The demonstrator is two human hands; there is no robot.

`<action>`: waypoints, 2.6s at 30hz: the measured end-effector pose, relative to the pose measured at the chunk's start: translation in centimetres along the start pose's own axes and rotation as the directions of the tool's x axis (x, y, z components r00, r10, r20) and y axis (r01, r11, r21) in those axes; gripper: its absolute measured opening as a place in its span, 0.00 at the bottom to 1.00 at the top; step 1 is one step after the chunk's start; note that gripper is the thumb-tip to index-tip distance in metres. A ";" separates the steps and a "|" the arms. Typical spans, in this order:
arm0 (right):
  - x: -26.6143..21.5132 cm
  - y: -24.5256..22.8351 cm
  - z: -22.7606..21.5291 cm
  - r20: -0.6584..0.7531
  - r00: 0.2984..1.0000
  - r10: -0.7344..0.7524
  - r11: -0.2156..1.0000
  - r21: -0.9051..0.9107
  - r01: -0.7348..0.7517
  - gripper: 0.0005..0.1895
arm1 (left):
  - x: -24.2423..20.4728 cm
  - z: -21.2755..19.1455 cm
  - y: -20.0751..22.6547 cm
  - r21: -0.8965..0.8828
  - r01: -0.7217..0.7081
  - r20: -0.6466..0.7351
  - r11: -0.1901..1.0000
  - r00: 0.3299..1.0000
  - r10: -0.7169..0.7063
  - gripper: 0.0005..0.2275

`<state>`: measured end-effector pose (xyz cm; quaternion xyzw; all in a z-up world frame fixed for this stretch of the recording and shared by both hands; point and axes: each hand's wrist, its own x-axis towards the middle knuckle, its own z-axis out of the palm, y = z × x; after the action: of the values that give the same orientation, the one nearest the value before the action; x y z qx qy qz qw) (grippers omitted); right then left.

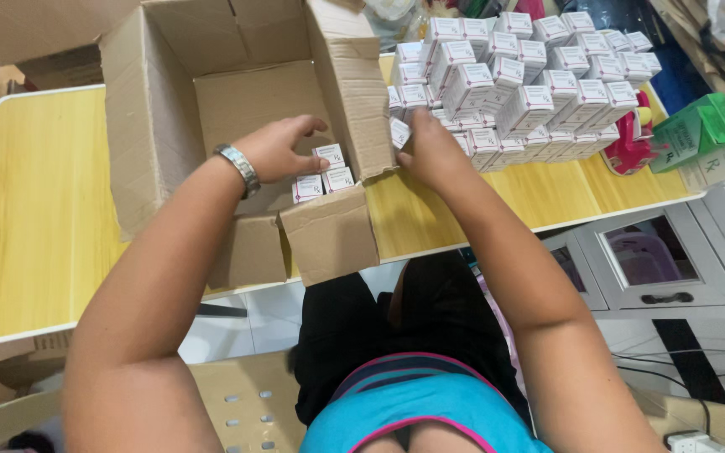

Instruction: The person places small white boxes one by one into a larger cardboard box, arranging them in neat rows. The hands pick up boxes from a pile on the table and transfer them into the shipping box, continuing until the box is nearly full.

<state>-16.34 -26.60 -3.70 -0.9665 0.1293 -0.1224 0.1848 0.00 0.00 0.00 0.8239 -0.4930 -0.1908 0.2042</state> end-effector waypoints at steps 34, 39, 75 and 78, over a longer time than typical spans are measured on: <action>-6.4 -11.9 -10.1 -0.283 0.904 -0.322 0.708 0.562 0.428 0.26 | -6.0 -6.1 12.0 0.089 -0.636 -0.457 0.767 0.658 0.599 0.39; -5.6 -10.7 -8.2 -0.157 0.926 -0.343 0.861 0.342 0.377 0.31 | -5.6 -5.5 7.0 -0.017 -0.227 -0.389 0.974 0.898 0.203 0.27; -3.8 -9.6 -4.5 0.035 0.883 -0.467 0.831 0.357 0.426 0.19 | -1.5 -0.5 1.6 -0.293 0.178 0.252 0.939 0.962 -0.103 0.46; -3.7 -9.8 -4.9 0.159 0.886 -0.435 0.868 0.335 0.366 0.19 | -2.1 -0.7 2.3 -0.262 0.172 0.220 0.950 0.969 -0.115 0.44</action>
<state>-19.25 -18.35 3.84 -0.9410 -0.1173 -0.0638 0.3111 -2.21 0.98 2.00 0.7969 -0.4178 -0.3556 0.2527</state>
